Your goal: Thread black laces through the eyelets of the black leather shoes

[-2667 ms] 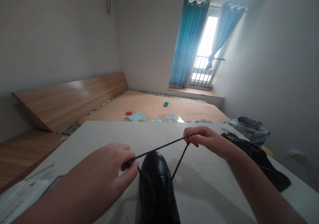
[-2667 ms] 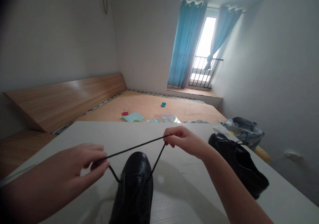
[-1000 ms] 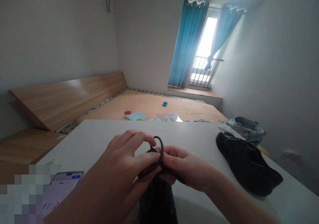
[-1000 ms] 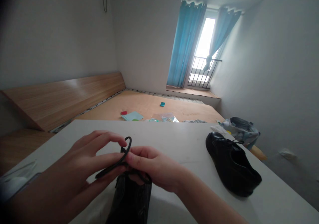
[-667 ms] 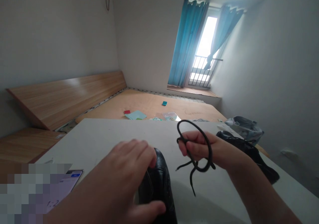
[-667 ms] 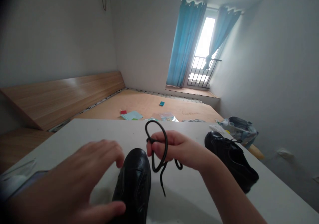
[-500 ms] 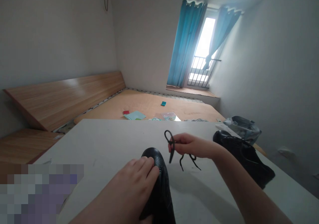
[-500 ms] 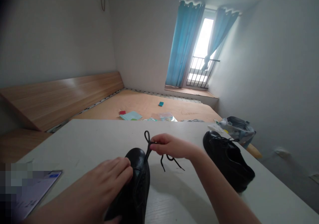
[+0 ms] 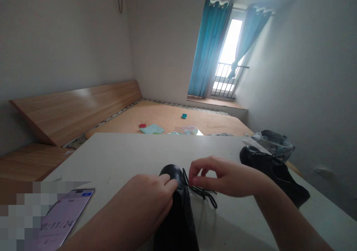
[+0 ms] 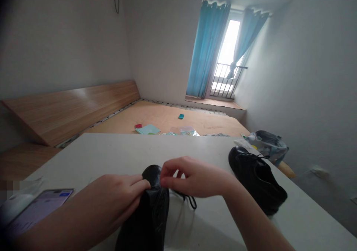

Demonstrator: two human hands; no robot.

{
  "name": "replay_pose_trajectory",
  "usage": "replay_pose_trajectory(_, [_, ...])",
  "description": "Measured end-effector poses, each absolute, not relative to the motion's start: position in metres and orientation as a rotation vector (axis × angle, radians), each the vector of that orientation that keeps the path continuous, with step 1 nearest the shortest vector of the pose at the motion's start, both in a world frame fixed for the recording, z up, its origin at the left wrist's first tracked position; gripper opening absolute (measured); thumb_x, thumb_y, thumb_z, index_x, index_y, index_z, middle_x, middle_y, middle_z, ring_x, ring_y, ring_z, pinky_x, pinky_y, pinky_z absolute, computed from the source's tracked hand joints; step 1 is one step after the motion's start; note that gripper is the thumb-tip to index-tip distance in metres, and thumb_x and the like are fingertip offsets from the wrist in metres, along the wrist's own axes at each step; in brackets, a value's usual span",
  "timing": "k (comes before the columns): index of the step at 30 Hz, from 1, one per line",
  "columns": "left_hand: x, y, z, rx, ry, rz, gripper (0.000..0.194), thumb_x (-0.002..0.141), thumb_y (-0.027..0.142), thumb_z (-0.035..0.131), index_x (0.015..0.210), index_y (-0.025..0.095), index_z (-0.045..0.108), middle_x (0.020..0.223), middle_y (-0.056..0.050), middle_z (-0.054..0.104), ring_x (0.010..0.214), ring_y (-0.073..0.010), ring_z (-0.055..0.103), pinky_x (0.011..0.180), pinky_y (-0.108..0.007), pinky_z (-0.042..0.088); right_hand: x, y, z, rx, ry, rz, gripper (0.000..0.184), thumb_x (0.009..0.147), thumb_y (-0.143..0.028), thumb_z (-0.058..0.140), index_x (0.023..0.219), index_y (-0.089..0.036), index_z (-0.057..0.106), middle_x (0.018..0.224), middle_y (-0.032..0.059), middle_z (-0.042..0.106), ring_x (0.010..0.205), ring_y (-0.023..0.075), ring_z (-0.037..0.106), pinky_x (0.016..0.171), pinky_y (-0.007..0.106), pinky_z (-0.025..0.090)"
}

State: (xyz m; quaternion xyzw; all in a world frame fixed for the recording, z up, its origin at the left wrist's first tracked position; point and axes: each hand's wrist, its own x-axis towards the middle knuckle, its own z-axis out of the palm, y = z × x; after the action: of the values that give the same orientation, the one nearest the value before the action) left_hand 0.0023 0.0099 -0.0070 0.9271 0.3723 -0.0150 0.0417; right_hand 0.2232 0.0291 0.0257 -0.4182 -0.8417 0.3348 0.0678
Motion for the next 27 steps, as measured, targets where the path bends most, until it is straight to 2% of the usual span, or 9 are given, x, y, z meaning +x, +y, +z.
replay_pose_trajectory(2, [0.002, 0.012, -0.008, 2.831, 1.156, -0.057, 0.022, 0.090, 0.010, 0.044, 0.097, 0.020, 0.062, 0.089, -0.006, 0.068, 0.075, -0.0239, 0.068, 0.064, -0.033, 0.053, 0.210, 0.014, 0.031, -0.874, -2.593, 1.190, 0.020, 0.092, -0.026, 0.054, 0.098, -0.016, 0.070, 0.096, 0.0045, 0.073, 0.087, 0.0141, 0.066, 0.076, 0.023, 0.049])
replay_pose_trajectory(4, [0.003, 0.012, -0.008, 2.806, 1.228, -0.051, 0.026, 0.089, 0.007, 0.041, 0.105, 0.019, 0.059, 0.090, -0.006, 0.069, 0.073, -0.0245, 0.069, 0.062, -0.034, 0.054, 0.193, 0.001, 0.026, -0.660, -2.765, 1.113, 0.018, 0.092, -0.018, 0.054, 0.099, -0.015, 0.070, 0.098, 0.0037, 0.075, 0.089, 0.0126, 0.067, 0.078, 0.020, 0.048])
replay_pose_trajectory(6, [0.005, 0.011, -0.006, 2.785, 1.303, -0.036, 0.033, 0.087, 0.002, 0.037, 0.110, 0.018, 0.055, 0.093, -0.007, 0.068, 0.070, -0.0247, 0.069, 0.057, -0.034, 0.054, 0.175, -0.009, 0.013, -0.675, -3.008, 0.736, 0.013, 0.090, -0.017, 0.058, 0.091, -0.016, 0.071, 0.089, 0.0029, 0.076, 0.083, 0.0145, 0.068, 0.074, 0.023, 0.049])
replay_pose_trajectory(9, [0.006, 0.009, -0.004, 2.798, 1.267, -0.032, 0.040, 0.078, -0.003, 0.036, 0.103, 0.021, 0.055, 0.099, -0.006, 0.067, 0.067, -0.0240, 0.069, 0.053, -0.033, 0.052, 0.153, -0.016, -0.019, -0.869, -3.243, 0.149, 0.011, 0.085, -0.020, 0.065, 0.077, -0.014, 0.070, 0.074, 0.0043, 0.075, 0.068, 0.0191, 0.067, 0.059, 0.030, 0.047])
replay_pose_trajectory(13, [0.003, 0.006, 0.001, 2.771, 1.104, 0.027, 0.041, 0.070, -0.002, 0.041, 0.092, 0.026, 0.059, 0.101, 0.000, 0.067, 0.070, -0.0212, 0.069, 0.057, -0.029, 0.050, 0.148, -0.018, -0.069, -0.979, -3.200, -0.144, 0.008, 0.078, -0.010, 0.065, 0.072, -0.012, 0.069, 0.064, 0.0066, 0.073, 0.061, 0.0190, 0.066, 0.059, 0.031, 0.047])
replay_pose_trajectory(17, [-0.001, 0.002, 0.007, 2.644, 1.126, -0.032, 0.029, 0.078, 0.006, 0.047, 0.093, 0.027, 0.062, 0.096, -0.001, 0.068, 0.075, -0.0223, 0.069, 0.063, -0.030, 0.050, 0.145, -0.014, -0.102, -1.088, -3.036, -0.176, 0.014, 0.077, -0.002, 0.061, 0.079, -0.013, 0.069, 0.077, 0.0069, 0.076, 0.070, 0.0205, 0.069, 0.065, 0.031, 0.050])
replay_pose_trajectory(22, [0.001, -0.004, 0.011, 2.493, 1.226, -0.132, 0.033, 0.074, 0.008, 0.052, 0.102, 0.024, 0.061, 0.104, -0.005, 0.069, 0.089, -0.0269, 0.068, 0.072, -0.035, 0.052, 0.122, -0.008, -0.101, -1.316, -2.804, -0.088, 0.062, 0.077, 0.024, 0.029, 0.108, -0.013, 0.067, 0.115, -0.0002, 0.072, 0.095, 0.0104, 0.069, 0.074, 0.020, 0.051])
replay_pose_trajectory(24, [0.001, -0.006, 0.013, 2.469, 1.254, -0.144, 0.037, 0.073, 0.004, 0.048, 0.101, 0.024, 0.060, 0.101, -0.005, 0.069, 0.089, -0.0270, 0.068, 0.073, -0.037, 0.052, 0.118, -0.006, -0.100, -1.324, -2.744, -0.012, 0.062, 0.079, 0.022, 0.030, 0.109, -0.017, 0.068, 0.112, -0.0021, 0.073, 0.095, 0.0130, 0.070, 0.075, 0.023, 0.053])
replay_pose_trajectory(27, [0.001, -0.008, 0.014, 2.449, 1.254, -0.157, 0.042, 0.070, 0.000, 0.045, 0.101, 0.024, 0.061, 0.102, -0.005, 0.070, 0.092, -0.0275, 0.068, 0.076, -0.038, 0.052, 0.122, -0.006, -0.106, -1.277, -2.779, 0.027, 0.051, 0.081, 0.014, 0.042, 0.103, -0.021, 0.072, 0.102, 0.0002, 0.076, 0.089, 0.0190, 0.071, 0.079, 0.029, 0.053])
